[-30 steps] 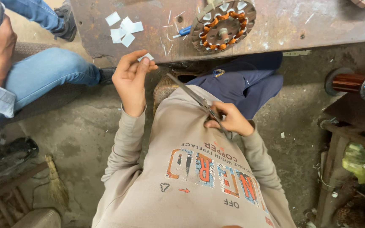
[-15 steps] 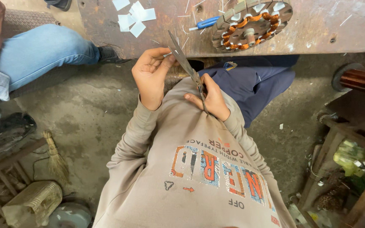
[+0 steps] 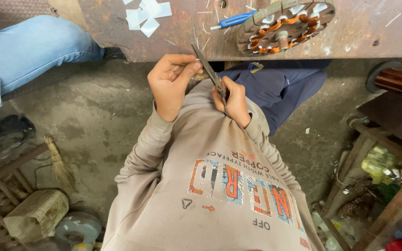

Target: The person cuts small white insulating strips with scissors and inserts them into the slots of a motor stator. They repeat this process for multiple slots, handling the stator and strips by hand.

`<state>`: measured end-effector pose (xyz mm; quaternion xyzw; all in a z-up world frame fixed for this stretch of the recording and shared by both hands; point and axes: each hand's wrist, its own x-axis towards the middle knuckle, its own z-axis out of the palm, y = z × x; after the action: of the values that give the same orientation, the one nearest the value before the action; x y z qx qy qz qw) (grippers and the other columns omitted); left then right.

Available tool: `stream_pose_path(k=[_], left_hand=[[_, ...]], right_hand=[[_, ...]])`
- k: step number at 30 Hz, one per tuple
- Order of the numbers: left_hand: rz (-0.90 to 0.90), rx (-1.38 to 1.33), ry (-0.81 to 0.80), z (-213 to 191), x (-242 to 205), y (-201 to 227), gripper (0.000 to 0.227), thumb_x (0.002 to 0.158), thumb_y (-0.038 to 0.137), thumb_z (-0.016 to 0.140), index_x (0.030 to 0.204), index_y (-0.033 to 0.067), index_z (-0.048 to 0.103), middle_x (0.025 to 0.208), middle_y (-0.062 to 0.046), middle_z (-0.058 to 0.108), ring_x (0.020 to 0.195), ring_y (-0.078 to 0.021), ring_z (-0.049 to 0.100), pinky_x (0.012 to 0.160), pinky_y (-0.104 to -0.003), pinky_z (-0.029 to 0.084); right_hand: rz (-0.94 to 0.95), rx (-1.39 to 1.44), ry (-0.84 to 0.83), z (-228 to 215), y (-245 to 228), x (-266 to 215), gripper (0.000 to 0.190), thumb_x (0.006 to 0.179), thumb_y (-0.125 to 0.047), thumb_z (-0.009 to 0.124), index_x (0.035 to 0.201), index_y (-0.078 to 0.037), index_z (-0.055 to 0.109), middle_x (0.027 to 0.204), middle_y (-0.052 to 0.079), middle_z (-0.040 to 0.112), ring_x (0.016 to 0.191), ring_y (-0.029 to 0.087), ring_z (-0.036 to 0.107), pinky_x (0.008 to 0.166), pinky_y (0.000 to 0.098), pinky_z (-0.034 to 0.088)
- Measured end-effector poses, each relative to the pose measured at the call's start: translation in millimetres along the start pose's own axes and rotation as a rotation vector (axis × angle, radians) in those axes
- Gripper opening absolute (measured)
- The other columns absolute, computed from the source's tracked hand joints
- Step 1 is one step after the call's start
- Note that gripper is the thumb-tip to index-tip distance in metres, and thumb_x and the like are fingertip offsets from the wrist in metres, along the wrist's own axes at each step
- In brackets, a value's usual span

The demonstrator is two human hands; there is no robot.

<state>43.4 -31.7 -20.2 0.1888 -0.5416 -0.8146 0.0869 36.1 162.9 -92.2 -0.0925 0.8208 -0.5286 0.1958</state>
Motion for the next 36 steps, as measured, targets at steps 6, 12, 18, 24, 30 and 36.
stream_pose_path(k=[6,12,18,24,30,36], left_hand=[[0.107,-0.019,0.107,0.8,2.6,9.0,0.016,0.099,-0.01,0.073,0.113,-0.0075,0.066,0.107,-0.013,0.073,0.097,-0.0155,0.069,0.09,-0.027,0.057],[0.067,0.017,-0.026,-0.6,-0.5,21.0,0.023,0.1,-0.009,0.071,0.122,-0.0061,0.065,0.107,-0.01,0.072,0.093,-0.0122,0.067,0.083,-0.024,0.054],[-0.062,0.027,-0.378,44.6,-12.6,-13.1,0.019,0.097,-0.007,0.071,0.115,-0.0075,0.069,0.116,-0.009,0.066,0.103,-0.0149,0.07,0.089,-0.029,0.06],[-0.236,0.002,-0.485,68.8,-17.1,-23.1,0.022,0.097,-0.001,0.072,0.119,-0.0068,0.07,0.106,-0.01,0.074,0.09,-0.0129,0.07,0.081,-0.027,0.06],[-0.174,0.034,-0.507,66.8,-19.3,-12.4,0.022,0.099,0.001,0.07,0.119,-0.0072,0.069,0.109,-0.011,0.073,0.095,-0.0132,0.071,0.085,-0.028,0.062],[-0.166,0.0,-0.553,69.2,-17.2,-13.1,0.015,0.099,-0.002,0.07,0.112,-0.0091,0.069,0.106,-0.011,0.07,0.088,-0.0129,0.071,0.078,-0.027,0.06]], right_hand=[[-0.035,-0.016,-0.104,-28.5,11.3,-10.0,0.047,0.083,-0.017,0.088,0.077,-0.005,0.043,0.064,0.007,0.039,0.062,0.014,0.034,0.054,0.0303,0.033],[-0.099,-0.294,-0.137,-100.1,27.0,-71.9,0.05,0.071,-0.027,0.093,0.096,-0.003,0.057,0.085,0.011,0.054,0.079,0.029,0.047,0.071,0.0375,0.042],[-0.064,-0.417,-0.364,-136.7,20.5,-86.2,0.065,0.059,-0.021,0.09,0.114,0.003,0.063,0.099,0.018,0.062,0.092,0.037,0.057,0.081,0.0393,0.047],[-0.039,0.089,0.115,-119.0,-61.2,-72.0,0.027,0.095,-0.002,0.073,0.121,0.003,0.066,0.111,0.014,0.068,0.099,0.019,0.068,0.087,0.0278,0.054],[-0.069,0.368,0.281,-101.9,-106.2,-43.8,0.022,0.097,0.004,0.07,0.118,0.006,0.064,0.108,0.008,0.07,0.1,0.012,0.067,0.089,0.0253,0.055],[0.005,0.425,0.236,-106.7,-100.1,-34.5,0.013,0.094,0.005,0.069,0.107,0.006,0.066,0.099,0.005,0.067,0.087,0.006,0.062,0.078,0.0214,0.051]])
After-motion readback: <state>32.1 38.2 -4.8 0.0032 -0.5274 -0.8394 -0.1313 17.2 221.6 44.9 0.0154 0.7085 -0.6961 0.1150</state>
